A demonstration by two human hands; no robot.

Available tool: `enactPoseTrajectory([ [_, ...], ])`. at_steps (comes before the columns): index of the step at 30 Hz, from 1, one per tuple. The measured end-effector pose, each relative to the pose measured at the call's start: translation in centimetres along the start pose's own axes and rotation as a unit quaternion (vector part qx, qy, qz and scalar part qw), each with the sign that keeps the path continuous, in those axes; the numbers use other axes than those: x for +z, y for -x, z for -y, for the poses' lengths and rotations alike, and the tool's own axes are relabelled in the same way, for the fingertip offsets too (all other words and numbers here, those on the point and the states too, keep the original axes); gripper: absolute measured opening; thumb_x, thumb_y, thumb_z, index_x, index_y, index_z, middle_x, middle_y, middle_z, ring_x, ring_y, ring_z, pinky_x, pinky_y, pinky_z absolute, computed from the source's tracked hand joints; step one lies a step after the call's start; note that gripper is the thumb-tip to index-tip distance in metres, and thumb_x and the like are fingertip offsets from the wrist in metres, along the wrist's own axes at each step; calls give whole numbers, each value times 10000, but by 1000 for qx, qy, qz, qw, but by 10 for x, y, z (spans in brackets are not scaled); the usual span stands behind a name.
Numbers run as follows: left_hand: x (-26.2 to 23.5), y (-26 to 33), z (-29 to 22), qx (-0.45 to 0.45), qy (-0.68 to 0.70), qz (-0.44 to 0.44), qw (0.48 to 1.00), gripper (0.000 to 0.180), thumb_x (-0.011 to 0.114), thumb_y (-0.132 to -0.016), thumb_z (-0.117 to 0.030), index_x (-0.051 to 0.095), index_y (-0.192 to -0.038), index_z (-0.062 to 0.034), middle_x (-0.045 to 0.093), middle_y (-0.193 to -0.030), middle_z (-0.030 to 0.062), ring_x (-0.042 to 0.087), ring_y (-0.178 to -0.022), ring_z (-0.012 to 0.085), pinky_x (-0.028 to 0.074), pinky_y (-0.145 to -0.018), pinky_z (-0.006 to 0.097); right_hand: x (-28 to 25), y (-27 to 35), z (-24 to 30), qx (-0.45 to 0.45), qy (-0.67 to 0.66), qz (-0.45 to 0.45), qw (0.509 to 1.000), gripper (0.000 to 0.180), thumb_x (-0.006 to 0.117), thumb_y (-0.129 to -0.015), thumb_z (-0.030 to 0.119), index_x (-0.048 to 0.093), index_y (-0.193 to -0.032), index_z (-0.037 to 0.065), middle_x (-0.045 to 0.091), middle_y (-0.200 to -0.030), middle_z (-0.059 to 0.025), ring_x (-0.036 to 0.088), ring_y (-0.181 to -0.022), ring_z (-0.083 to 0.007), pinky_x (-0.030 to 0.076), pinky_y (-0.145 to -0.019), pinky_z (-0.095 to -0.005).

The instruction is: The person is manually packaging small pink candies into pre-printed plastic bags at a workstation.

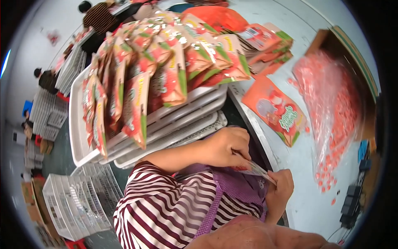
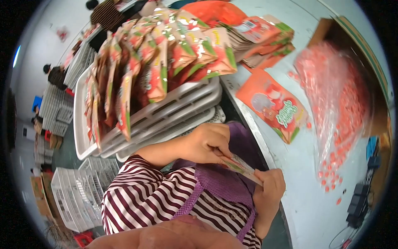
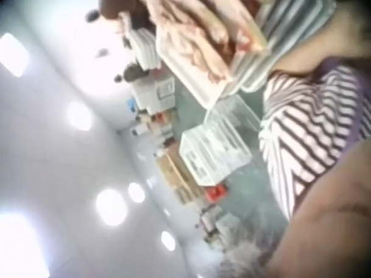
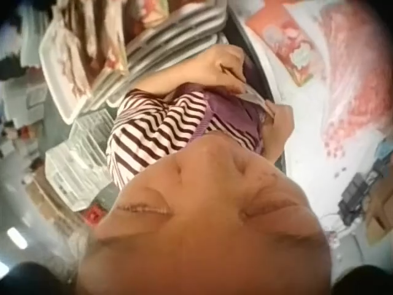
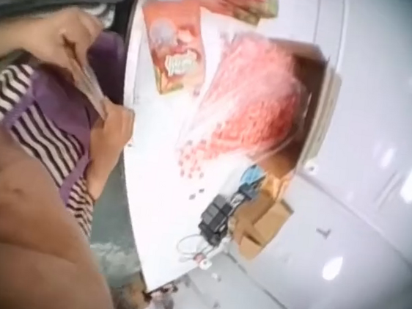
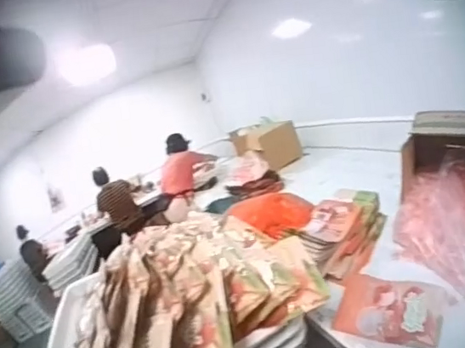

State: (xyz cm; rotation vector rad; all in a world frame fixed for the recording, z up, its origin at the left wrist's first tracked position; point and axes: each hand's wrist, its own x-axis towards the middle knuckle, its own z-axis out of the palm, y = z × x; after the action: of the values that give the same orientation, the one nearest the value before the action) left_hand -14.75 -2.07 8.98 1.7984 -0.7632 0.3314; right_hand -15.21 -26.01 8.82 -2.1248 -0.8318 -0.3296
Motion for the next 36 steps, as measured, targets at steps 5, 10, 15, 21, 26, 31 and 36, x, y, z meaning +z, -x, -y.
enactPoseTrajectory([
  [5, -22, 14, -4, -95, 111, 38, 989, 319, 802, -668, -188, 645, -890, -23, 601, -826, 95, 573, -786, 231, 446, -687, 309, -7, -4, 9, -23, -49, -22, 998, 198, 621, -634, -74, 589, -808, 14, 517, -657, -111, 515, -598, -265, 402, -527, -333],
  [10, -16, 35, -16, -186, 215, 179, 942, 426, 637, -844, -194, 537, -1208, 3, 606, -1112, 167, 570, -1040, 247, 439, -906, 334, -5, -22, 16, -118, -237, -80, 961, 82, 615, -770, 31, 584, -835, -9, 546, -692, -100, 527, -633, -229, 450, -588, -321],
  [15, -71, 38, -91, -129, -134, -66, 980, 339, 525, -900, -130, 532, -1216, -8, 628, -1060, 125, 600, -856, 174, 490, -757, 298, 5, -35, 8, -84, -266, -131, 951, 138, 598, -807, 83, 573, -899, -17, 570, -823, -119, 536, -752, -226, 460, -675, -321],
  [21, -141, 39, -157, -17, -339, -520, 784, 289, 462, -951, -121, 467, -1188, 44, 515, -1168, 132, 543, -1010, 231, 491, -832, 365, 27, -43, 2, -38, -230, -86, 969, 146, 634, -752, 25, 583, -885, -8, 581, -870, -121, 546, -801, -224, 445, -743, -306],
  [26, -272, 102, -170, -26, -485, -620, 616, 286, 516, -923, -167, 556, -1145, 9, 635, -1007, 107, 592, -903, 180, 470, -751, 327, 34, -39, -3, -29, -240, -52, 969, 100, 623, -766, 12, 585, -856, -12, 580, -868, -114, 544, -805, -218, 439, -732, -297],
  [31, -327, 178, -142, -304, -691, -514, 407, 329, 446, -920, -249, 562, -1219, -175, 621, -1063, 196, 614, -948, 335, 471, -792, 371, 25, -29, -14, 35, -246, -66, 966, 76, 614, -771, -1, 580, -837, -16, 573, -861, -110, 539, -794, -208, 434, -705, -274],
  [36, -332, 217, -77, -483, -583, -424, 497, 408, 398, -861, -141, 541, -1242, -166, 569, -1126, 253, 549, -1077, 361, 410, -911, 378, 18, -26, -18, 46, -197, -79, 976, 96, 579, -740, -57, 585, -828, -20, 577, -827, -111, 547, -768, -215, 438, -700, -276],
])
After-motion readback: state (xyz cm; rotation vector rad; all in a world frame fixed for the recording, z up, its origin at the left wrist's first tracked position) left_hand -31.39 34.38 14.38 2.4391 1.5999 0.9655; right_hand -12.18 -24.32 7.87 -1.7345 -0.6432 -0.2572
